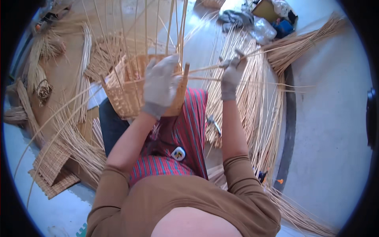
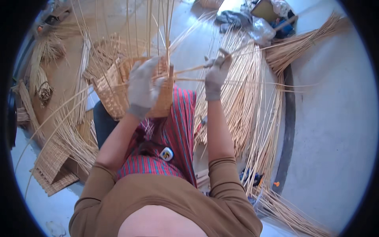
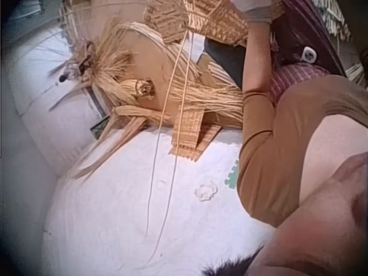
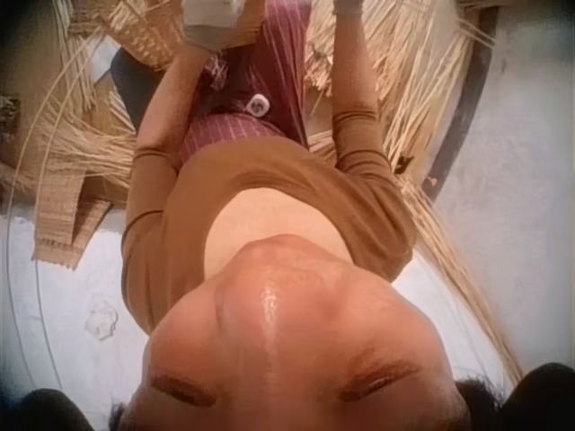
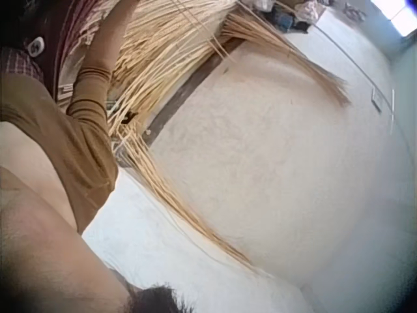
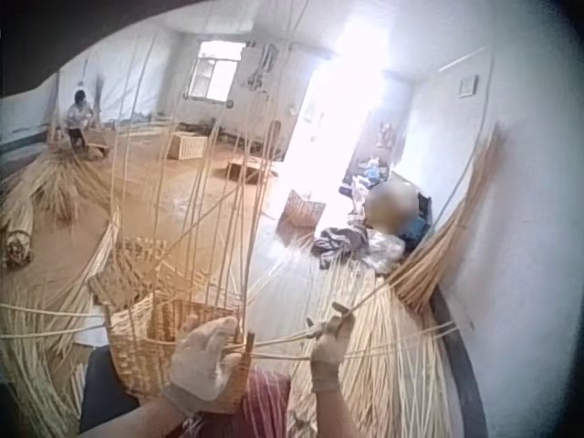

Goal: Weaving a rectangular wicker basket using long reeds.

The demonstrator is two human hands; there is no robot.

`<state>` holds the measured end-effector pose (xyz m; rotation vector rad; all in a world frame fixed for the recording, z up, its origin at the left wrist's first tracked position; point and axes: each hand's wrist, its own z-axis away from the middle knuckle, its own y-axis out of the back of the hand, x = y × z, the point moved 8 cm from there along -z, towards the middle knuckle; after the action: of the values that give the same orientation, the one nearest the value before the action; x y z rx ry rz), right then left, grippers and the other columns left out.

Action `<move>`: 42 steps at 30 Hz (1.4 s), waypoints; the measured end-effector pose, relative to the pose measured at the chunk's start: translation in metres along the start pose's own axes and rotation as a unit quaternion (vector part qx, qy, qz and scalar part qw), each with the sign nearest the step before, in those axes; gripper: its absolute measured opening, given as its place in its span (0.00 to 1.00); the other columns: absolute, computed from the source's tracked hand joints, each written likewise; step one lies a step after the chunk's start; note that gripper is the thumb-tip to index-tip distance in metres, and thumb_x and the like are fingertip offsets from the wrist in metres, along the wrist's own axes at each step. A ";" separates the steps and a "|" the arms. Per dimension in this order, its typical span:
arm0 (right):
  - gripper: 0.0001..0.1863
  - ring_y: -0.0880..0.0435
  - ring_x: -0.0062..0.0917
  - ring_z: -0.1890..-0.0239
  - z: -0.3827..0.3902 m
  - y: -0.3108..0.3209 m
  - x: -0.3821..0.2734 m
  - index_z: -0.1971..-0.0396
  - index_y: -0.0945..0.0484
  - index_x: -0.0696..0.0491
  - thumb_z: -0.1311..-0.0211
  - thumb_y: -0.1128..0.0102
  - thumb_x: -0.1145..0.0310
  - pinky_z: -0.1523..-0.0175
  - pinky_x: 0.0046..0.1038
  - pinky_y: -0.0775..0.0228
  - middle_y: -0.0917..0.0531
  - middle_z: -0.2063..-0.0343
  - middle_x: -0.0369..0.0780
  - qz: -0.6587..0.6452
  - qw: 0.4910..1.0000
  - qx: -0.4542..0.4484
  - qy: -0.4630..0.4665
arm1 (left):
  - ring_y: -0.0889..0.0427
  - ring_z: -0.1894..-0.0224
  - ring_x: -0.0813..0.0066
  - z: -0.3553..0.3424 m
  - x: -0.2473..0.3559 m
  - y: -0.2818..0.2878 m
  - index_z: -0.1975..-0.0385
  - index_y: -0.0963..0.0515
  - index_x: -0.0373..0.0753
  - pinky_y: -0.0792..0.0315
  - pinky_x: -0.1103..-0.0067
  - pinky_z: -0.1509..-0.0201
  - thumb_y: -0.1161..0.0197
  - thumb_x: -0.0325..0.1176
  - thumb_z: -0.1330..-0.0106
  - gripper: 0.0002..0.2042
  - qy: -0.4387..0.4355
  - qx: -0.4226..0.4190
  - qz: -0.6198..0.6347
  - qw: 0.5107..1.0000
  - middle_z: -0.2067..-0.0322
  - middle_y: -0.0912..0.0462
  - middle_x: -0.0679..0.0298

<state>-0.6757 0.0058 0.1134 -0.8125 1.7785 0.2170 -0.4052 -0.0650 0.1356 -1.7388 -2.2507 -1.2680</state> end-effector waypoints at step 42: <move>0.13 0.15 0.43 0.65 0.068 -0.088 0.012 0.68 0.21 0.51 0.38 0.29 0.58 0.58 0.46 0.27 0.16 0.70 0.43 0.551 0.830 -0.067 0.048 | 0.18 0.46 0.52 0.115 -0.128 0.104 0.41 0.25 0.39 0.24 0.67 0.40 0.28 0.26 0.37 0.24 0.222 0.149 -0.036 0.963 0.47 0.19 0.52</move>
<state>-0.5707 -0.0299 0.0988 0.2278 2.1617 1.0774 -0.2218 -0.0927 0.0571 -1.1464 -2.1137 -1.1169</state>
